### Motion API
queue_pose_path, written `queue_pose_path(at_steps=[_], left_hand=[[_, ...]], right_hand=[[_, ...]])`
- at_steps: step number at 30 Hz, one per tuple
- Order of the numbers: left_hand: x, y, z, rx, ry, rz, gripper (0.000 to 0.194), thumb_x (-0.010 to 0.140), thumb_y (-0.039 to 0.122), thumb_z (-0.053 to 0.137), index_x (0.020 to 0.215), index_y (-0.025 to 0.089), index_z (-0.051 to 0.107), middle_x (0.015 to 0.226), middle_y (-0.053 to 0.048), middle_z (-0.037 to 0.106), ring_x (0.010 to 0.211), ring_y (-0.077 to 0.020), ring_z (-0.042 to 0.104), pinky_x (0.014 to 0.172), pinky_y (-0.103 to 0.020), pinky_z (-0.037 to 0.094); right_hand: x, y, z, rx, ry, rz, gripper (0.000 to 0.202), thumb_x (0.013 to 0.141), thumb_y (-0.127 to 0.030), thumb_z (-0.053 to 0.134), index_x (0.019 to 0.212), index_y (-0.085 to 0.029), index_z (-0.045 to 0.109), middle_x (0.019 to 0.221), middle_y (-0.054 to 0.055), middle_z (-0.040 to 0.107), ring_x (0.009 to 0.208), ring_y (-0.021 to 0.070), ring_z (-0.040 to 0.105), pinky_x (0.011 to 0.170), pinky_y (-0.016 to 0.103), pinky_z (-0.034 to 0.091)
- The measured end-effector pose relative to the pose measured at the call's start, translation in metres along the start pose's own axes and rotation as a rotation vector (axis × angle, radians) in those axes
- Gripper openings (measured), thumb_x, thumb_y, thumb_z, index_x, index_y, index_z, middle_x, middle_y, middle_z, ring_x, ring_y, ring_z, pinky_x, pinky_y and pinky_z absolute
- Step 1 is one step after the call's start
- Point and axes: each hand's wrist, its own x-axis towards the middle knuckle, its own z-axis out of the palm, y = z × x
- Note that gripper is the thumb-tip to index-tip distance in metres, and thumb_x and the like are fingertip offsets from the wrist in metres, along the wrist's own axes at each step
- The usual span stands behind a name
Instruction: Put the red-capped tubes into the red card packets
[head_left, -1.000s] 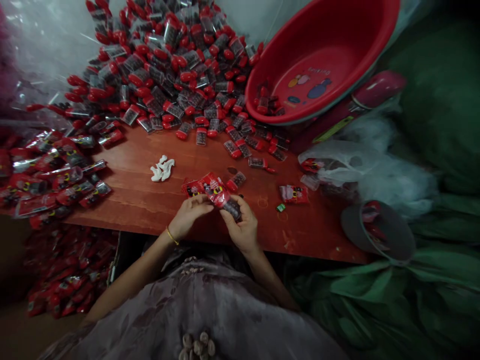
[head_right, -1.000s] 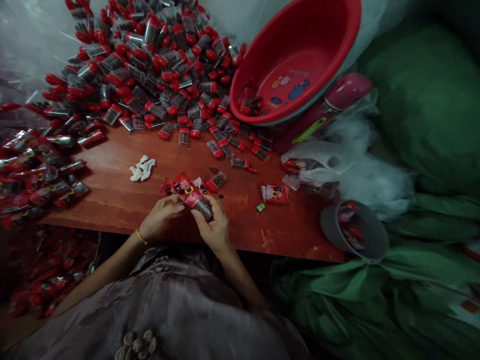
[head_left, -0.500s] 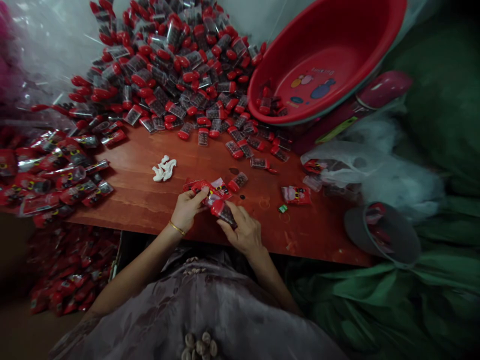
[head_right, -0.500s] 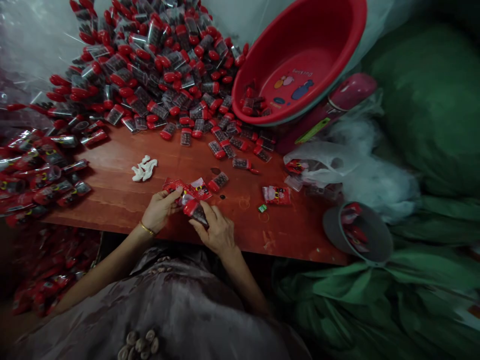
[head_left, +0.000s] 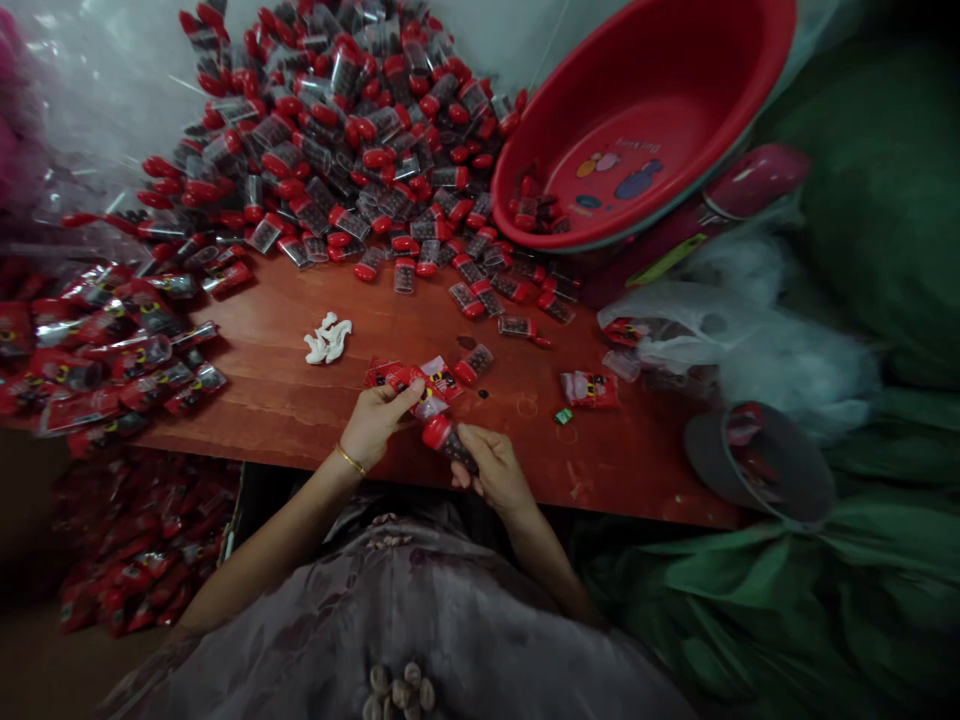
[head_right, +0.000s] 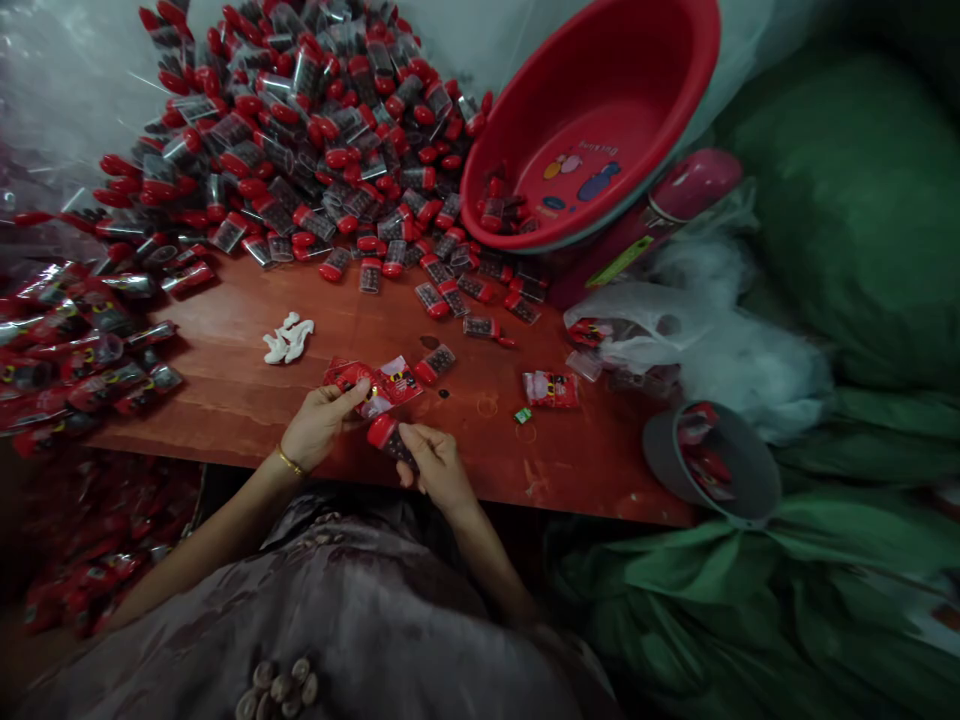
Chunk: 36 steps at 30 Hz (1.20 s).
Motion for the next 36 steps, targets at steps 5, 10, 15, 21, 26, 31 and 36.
queue_pose_path(at_steps=[5, 10, 15, 21, 26, 31, 36], left_hand=[[-0.002, -0.002, -0.005, 0.084, -0.083, 0.070, 0.042, 0.049, 0.045, 0.082, 0.071, 0.011, 0.071, 0.068, -0.003, 0.069, 0.059, -0.0112, 0.058, 0.062, -0.025, 0.050], [-0.002, -0.007, -0.006, 0.159, -0.159, 0.137, 0.037, 0.052, 0.042, 0.081, 0.070, 0.012, 0.071, 0.066, -0.001, 0.068, 0.060, -0.0109, 0.058, 0.065, -0.025, 0.049], [-0.005, -0.012, -0.001, 0.140, -0.092, 0.059, 0.045, 0.044, 0.046, 0.083, 0.068, 0.011, 0.070, 0.064, -0.002, 0.067, 0.055, -0.0105, 0.057, 0.056, -0.022, 0.048], [-0.010, -0.021, 0.007, 0.006, 0.040, 0.049, 0.048, 0.041, 0.048, 0.083, 0.068, 0.011, 0.069, 0.065, -0.002, 0.067, 0.055, -0.0097, 0.057, 0.056, -0.022, 0.049], [-0.010, -0.028, 0.008, -0.030, -0.030, 0.060, 0.044, 0.045, 0.047, 0.082, 0.068, 0.011, 0.068, 0.064, -0.002, 0.066, 0.055, -0.0093, 0.056, 0.056, -0.022, 0.047], [-0.012, -0.027, 0.008, 0.039, -0.149, 0.190, 0.035, 0.056, 0.044, 0.079, 0.064, 0.011, 0.066, 0.055, -0.001, 0.063, 0.049, -0.0084, 0.053, 0.053, -0.022, 0.045], [-0.017, -0.017, 0.009, 0.092, -0.259, 0.242, 0.036, 0.061, 0.047, 0.075, 0.062, 0.012, 0.064, 0.050, -0.001, 0.061, 0.047, -0.0114, 0.055, 0.052, -0.025, 0.046]], right_hand=[[0.004, 0.002, 0.001, 0.024, 0.025, -0.032, 0.046, 0.080, -0.061, 0.049, 0.066, -0.017, 0.056, 0.035, -0.008, 0.043, 0.027, 0.0045, 0.030, 0.031, 0.018, 0.020], [0.008, 0.004, 0.001, 0.002, 0.030, -0.148, 0.044, 0.085, -0.055, 0.047, 0.061, -0.019, 0.053, 0.037, -0.008, 0.041, 0.033, 0.0062, 0.037, 0.039, 0.019, 0.032], [0.009, 0.002, 0.006, -0.117, 0.139, -0.306, 0.042, 0.089, -0.049, 0.043, 0.060, -0.019, 0.051, 0.042, -0.006, 0.044, 0.039, 0.0072, 0.040, 0.044, 0.020, 0.034], [0.012, 0.007, 0.023, -0.228, 0.375, -0.457, 0.032, 0.090, -0.043, 0.042, 0.072, -0.019, 0.055, 0.048, -0.006, 0.047, 0.044, 0.0089, 0.044, 0.049, 0.022, 0.037], [0.016, 0.011, 0.024, -0.077, 0.286, -0.415, 0.040, 0.093, -0.042, 0.036, 0.060, -0.021, 0.046, 0.044, -0.006, 0.042, 0.041, 0.0088, 0.041, 0.046, 0.022, 0.035], [0.020, 0.009, 0.026, -0.074, 0.390, -0.451, 0.032, 0.089, -0.045, 0.045, 0.070, -0.020, 0.052, 0.049, -0.006, 0.046, 0.044, 0.0087, 0.043, 0.045, 0.022, 0.035], [0.020, 0.007, 0.030, 0.140, 0.284, -0.329, 0.040, 0.090, -0.053, 0.039, 0.067, -0.021, 0.046, 0.046, -0.008, 0.041, 0.039, 0.0073, 0.039, 0.038, 0.019, 0.032]])
